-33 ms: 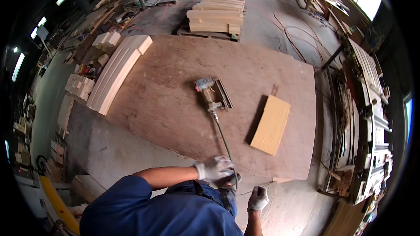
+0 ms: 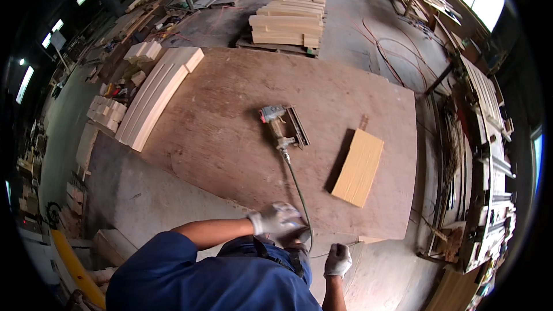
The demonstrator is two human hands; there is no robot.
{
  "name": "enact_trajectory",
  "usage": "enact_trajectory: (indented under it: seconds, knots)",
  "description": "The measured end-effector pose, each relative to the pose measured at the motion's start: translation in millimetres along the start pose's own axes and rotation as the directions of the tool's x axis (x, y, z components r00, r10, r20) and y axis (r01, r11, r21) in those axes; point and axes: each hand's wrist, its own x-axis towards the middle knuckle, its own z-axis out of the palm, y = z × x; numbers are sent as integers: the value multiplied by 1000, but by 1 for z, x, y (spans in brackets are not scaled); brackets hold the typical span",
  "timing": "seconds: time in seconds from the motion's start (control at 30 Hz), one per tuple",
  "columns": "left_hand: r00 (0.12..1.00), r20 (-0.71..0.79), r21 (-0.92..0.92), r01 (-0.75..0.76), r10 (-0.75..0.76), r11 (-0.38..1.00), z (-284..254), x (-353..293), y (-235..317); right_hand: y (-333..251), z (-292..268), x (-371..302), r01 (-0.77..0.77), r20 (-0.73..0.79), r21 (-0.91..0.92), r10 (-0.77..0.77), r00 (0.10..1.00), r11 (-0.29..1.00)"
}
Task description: The person assembles wooden pieces on a workbench using a pneumatic nail gun. They apply glue to the wood with a brush, align the pieces, and fasten them together. The finished assemblies are placed on a nearby rack.
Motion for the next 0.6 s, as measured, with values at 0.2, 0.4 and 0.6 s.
enact_trajectory:
  seconds: [0.2,0.4,0.6]
  knots:
    - [819,-246,96,552,-518,828,-94,-117,-73,-87,56,38,457,249,-93,-423,871,885]
    - [476,-495,-68,813,-727,578,-92,-202,-58,-173,124,77,607,506,-65,-499,704,792]
    - [477,-526,-66,803,-704,593,-73,-224,-88,-237,188,93,700,544,-61,-565,621,711]
